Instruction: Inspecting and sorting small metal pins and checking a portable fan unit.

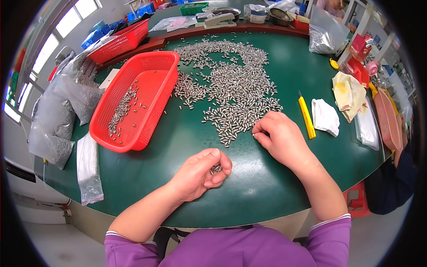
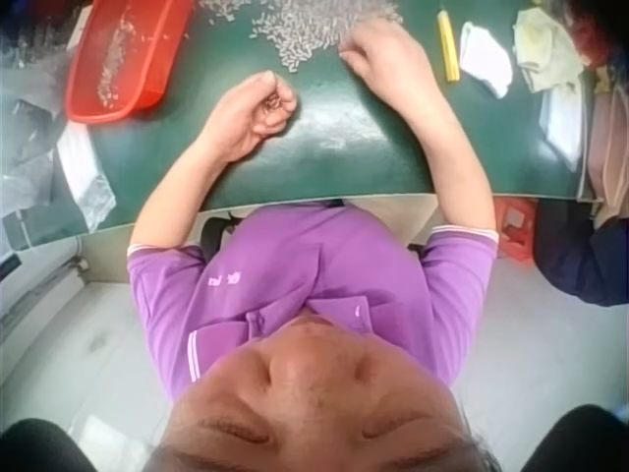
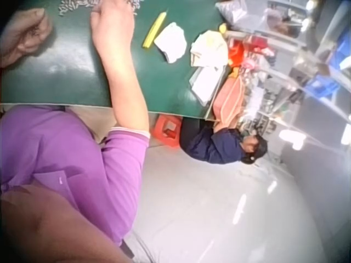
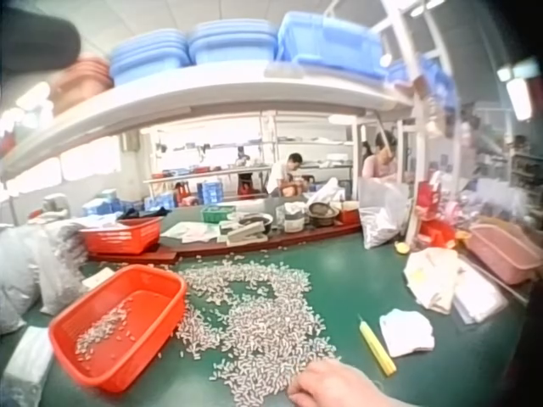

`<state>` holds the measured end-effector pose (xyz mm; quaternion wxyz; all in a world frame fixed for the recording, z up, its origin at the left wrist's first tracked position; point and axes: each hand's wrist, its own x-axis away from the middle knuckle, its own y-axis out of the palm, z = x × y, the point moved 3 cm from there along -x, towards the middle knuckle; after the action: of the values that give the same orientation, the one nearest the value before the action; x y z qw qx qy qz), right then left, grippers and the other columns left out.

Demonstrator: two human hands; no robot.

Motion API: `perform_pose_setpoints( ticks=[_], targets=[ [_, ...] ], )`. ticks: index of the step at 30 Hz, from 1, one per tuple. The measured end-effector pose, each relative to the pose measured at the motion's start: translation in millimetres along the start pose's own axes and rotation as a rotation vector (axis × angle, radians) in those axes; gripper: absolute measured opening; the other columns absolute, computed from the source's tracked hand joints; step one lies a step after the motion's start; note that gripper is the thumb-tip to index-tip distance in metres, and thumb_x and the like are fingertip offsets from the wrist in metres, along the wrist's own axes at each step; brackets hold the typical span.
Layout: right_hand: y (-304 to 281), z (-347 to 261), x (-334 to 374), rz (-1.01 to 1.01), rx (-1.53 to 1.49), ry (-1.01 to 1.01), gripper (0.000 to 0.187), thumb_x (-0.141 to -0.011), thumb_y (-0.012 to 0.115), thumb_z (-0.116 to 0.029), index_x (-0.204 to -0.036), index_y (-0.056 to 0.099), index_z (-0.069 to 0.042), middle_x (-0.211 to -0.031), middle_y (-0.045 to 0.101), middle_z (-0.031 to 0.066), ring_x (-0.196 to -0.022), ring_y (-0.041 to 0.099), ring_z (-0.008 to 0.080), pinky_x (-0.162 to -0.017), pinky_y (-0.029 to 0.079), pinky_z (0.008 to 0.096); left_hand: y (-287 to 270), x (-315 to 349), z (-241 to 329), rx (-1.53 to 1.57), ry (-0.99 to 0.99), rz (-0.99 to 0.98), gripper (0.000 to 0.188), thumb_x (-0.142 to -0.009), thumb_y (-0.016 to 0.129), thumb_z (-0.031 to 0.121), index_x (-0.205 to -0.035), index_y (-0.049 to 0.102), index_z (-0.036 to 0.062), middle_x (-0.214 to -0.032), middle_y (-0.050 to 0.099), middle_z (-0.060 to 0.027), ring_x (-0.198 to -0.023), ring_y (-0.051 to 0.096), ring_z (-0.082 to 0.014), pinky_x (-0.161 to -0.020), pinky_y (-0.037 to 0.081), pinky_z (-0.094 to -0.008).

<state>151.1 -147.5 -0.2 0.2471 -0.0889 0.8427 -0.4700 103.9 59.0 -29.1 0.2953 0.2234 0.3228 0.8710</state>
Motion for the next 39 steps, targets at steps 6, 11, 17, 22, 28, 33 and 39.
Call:
perform_pose_setpoints(
  ticks=[6, 11, 17, 22, 28, 33, 39],
  targets=[
    [4, -24, -2, -0.189, -0.569, 0.011, 0.007, -0.082, 0.066, -0.008, -0.088, 0.065, -0.006, -0.082, 0.058, 0.0051, -0.079, 0.058, 0.0197, -0.07, 0.048, 0.0319, 0, 0, 0, 0.009, -0.042, 0.05, 0.017, -0.099, 0.045, 0.019, -0.105, 0.052, 0.0044, -0.087, 0.054, -0.0054, -0.061, 0.04, -0.0068, -0.047, 0.027, -0.0179],
    [11, -33, 1, -0.219, -0.655, -0.052, 0.007, -0.083, 0.067, -0.008, -0.09, 0.066, -0.008, -0.085, 0.059, 0.002, -0.083, 0.056, 0.0167, -0.071, 0.046, 0.0286, 2, -1, -2, -0.012, -0.038, 0.044, 0.011, -0.097, 0.048, 0.013, -0.105, 0.049, 0.0067, -0.087, 0.054, -0.0033, -0.059, 0.039, -0.0052, -0.046, 0.027, -0.0176],
    [14, -37, 1, -0.157, -0.681, -0.186, 0.011, -0.08, 0.068, -0.004, -0.091, 0.068, -0.008, -0.085, 0.06, 0.0024, -0.082, 0.058, 0.0174, -0.072, 0.047, 0.0291, 3, 0, -3, -0.062, -0.044, 0.048, 0.011, -0.098, 0.049, 0.016, -0.105, 0.048, 0.0077, -0.087, 0.054, -0.0028, -0.059, 0.038, -0.0046, -0.047, 0.028, -0.0179],
    [8, -38, 1, -0.065, -0.569, -0.204, 0.014, -0.08, 0.068, -0.003, -0.094, 0.07, -0.007, -0.085, 0.061, 0.0032, -0.081, 0.058, 0.0174, -0.07, 0.048, 0.0293, 5, -1, -3, -0.085, -0.027, 0.049, 0.011, -0.098, 0.048, 0.017, -0.102, 0.049, 0.0072, -0.085, 0.053, -0.0043, -0.057, 0.037, -0.0048, -0.046, 0.028, -0.0179],
    [0, -19, -5, 0.168, -0.397, -0.078, 0.009, -0.081, 0.066, -0.008, -0.09, 0.068, -0.008, -0.081, 0.06, 0.0058, -0.076, 0.059, 0.0229, -0.068, 0.048, 0.0338, 6, -1, -2, -0.052, -0.011, 0.087, 0.015, -0.1, 0.044, 0.019, -0.1, 0.051, 0.0059, -0.081, 0.053, -0.0072, -0.056, 0.037, -0.0071, -0.045, 0.028, -0.0188],
    [-9, -6, -6, 0.198, -0.265, 0.033, 0.008, -0.081, 0.065, -0.009, -0.088, 0.067, -0.007, -0.083, 0.061, 0.0055, -0.078, 0.06, 0.0236, -0.068, 0.049, 0.034, 2, -1, -2, -0.048, -0.002, 0.072, 0.019, -0.101, 0.041, 0.02, -0.102, 0.052, 0.0043, -0.082, 0.053, -0.0086, -0.057, 0.038, -0.009, -0.045, 0.029, -0.0204],
    [-10, 5, -4, 0.131, -0.128, 0.114, 0.007, -0.079, 0.066, -0.009, -0.086, 0.065, -0.008, -0.085, 0.059, 0.006, -0.085, 0.058, 0.0248, -0.074, 0.048, 0.0371, 0, 0, 1, -0.054, 0.005, 0.017, 0.029, -0.101, 0.038, 0.027, -0.105, 0.053, 0.003, -0.088, 0.053, -0.0076, -0.061, 0.04, -0.0106, -0.05, 0.031, -0.0215]
  ],
)
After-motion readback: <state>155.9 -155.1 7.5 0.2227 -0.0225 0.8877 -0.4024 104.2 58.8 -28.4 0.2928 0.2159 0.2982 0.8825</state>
